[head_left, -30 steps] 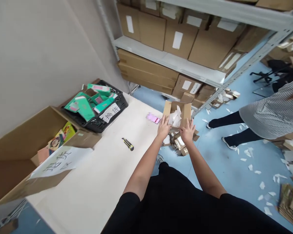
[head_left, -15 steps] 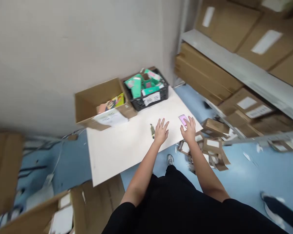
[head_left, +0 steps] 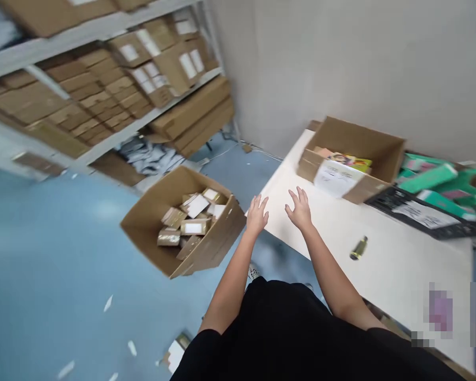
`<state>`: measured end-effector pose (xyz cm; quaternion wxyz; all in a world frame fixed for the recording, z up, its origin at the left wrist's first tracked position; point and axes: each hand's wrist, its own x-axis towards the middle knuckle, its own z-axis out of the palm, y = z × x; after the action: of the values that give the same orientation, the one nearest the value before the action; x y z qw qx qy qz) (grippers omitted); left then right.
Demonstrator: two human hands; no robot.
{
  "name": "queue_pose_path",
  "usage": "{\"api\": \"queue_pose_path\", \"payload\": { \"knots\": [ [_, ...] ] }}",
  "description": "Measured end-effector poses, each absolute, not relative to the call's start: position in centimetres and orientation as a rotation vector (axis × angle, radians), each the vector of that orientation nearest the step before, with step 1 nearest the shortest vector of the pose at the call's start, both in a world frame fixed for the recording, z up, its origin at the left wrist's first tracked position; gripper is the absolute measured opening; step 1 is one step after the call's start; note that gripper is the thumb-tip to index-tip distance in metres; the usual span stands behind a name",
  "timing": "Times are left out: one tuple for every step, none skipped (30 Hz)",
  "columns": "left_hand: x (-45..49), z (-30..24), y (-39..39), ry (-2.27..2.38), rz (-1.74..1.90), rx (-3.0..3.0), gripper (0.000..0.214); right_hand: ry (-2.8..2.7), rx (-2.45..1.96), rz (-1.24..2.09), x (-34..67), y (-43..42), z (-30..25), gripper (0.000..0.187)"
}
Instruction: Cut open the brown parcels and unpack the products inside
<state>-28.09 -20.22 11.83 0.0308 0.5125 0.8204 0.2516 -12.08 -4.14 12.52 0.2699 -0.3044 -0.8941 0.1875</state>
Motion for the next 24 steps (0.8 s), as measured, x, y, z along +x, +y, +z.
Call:
{"api": "queue_pose_path", "payload": {
  "knots": [
    [-30.9, 11.9, -22.7, 2.595, 0.786, 1.501, 0.065, -2.466, -0.736, 0.538, -15.8, -5.7, 12.4, 0.06],
    [-33.5, 11.9, -25.3, 2.659, 0.798, 1.422, 0.065, -2.518, -0.65, 0.57, -19.4, -7.4, 12.2, 0.061],
    [-35.9, 12.0, -27.9, 2.719, 0.808, 1.342, 0.065, -2.566, -0.566, 0.602, -22.7, -9.2, 12.1, 0.061],
    [-38.2, 12.0, -30.4, 2.773, 0.814, 1.26, 0.065, -2.609, -0.485, 0.633, -25.9, -10.9, 12.0, 0.061],
    [-40.2, 11.9, -33.0, 2.822, 0.816, 1.176, 0.066, -2.647, -0.411, 0.662, -28.7, -12.6, 11.8, 0.062],
    [-42.0, 11.9, -35.4, 2.865, 0.816, 1.09, 0.066, -2.682, -0.345, 0.69, -31.4, -14.1, 11.7, 0.062],
    [-43.5, 11.8, -37.5, 2.902, 0.813, 1.006, 0.065, -2.714, -0.286, 0.715, -33.8, -15.5, 11.6, 0.063],
    [-44.9, 11.6, -39.5, 2.934, 0.807, 0.924, 0.065, -2.742, -0.235, 0.739, -36.0, -16.8, 11.5, 0.065],
    [-46.1, 11.4, -41.1, 2.962, 0.798, 0.847, 0.065, -2.768, -0.192, 0.76, -38.1, -17.8, 11.3, 0.065],
    [-47.2, 11.1, -42.5, 2.985, 0.789, 0.778, 0.065, -2.791, -0.156, 0.777, -40.0, -18.6, 11.2, 0.066],
    [-48.2, 10.8, -43.5, 3.001, 0.779, 0.718, 0.065, -2.813, -0.126, 0.791, -41.8, -19.2, 11.0, 0.067],
    [-49.1, 10.3, -44.2, 3.009, 0.77, 0.671, 0.065, -2.832, -0.101, 0.801, -43.5, -19.7, 10.9, 0.067],
    [-49.9, 9.8, -44.6, 3.011, 0.762, 0.633, 0.066, -2.851, -0.079, 0.807, -45.2, -19.9, 10.7, 0.067],
    [-50.8, 9.2, -44.8, 3.007, 0.755, 0.605, 0.066, -2.867, -0.061, 0.809, -46.8, -20.0, 10.4, 0.066],
    [-51.6, 8.6, -44.8, 3.0, 0.749, 0.582, 0.067, -2.88, -0.044, 0.81, -48.4, -19.9, 10.1, 0.066],
    [-52.4, 7.9, -44.6, 2.99, 0.741, 0.564, 0.067, -2.891, -0.027, 0.813, -49.9, -19.8, 9.7, 0.066],
    [-53.3, 7.2, -44.3, 2.98, 0.731, 0.547, 0.068, -2.9, -0.011, 0.817, -51.5, -19.5, 9.3, 0.066],
    [-54.1, 6.6, -43.9, 2.969, 0.72, 0.53, 0.069, -2.907, 0.004, 0.825, -53.1, -19.2, 8.8, 0.066],
    [-55.0, 5.9, -43.5, 2.959, 0.704, 0.509, 0.07, -2.913, 0.019, 0.837, -54.6, -18.9, 8.2, 0.067],
    [-55.9, 5.4, -43.0, 2.947, 0.683, 0.487, 0.07, -2.919, 0.034, 0.852, -56.2, -18.5, 7.7, 0.068],
    [-56.7, 4.8, -42.5, 2.934, 0.657, 0.462, 0.071, -2.926, 0.05, 0.868, -57.7, -18.2, 7.0, 0.068],
    [-57.6, 4.3, -42.0, 2.917, 0.625, 0.436, 0.072, -2.937, 0.065, 0.884, -59.1, -18.0, 6.4, 0.069],
    [-58.5, 3.9, -41.6, 2.896, 0.59, 0.411, 0.073, -2.954, 0.077, 0.899, -60.5, -17.8, 5.8, 0.069],
    [-59.4, 3.3, -41.2, 2.873, 0.556, 0.388, 0.074, -2.975, 0.087, 0.912, -61.8, -17.6, 5.1, 0.07]
  ]
}}
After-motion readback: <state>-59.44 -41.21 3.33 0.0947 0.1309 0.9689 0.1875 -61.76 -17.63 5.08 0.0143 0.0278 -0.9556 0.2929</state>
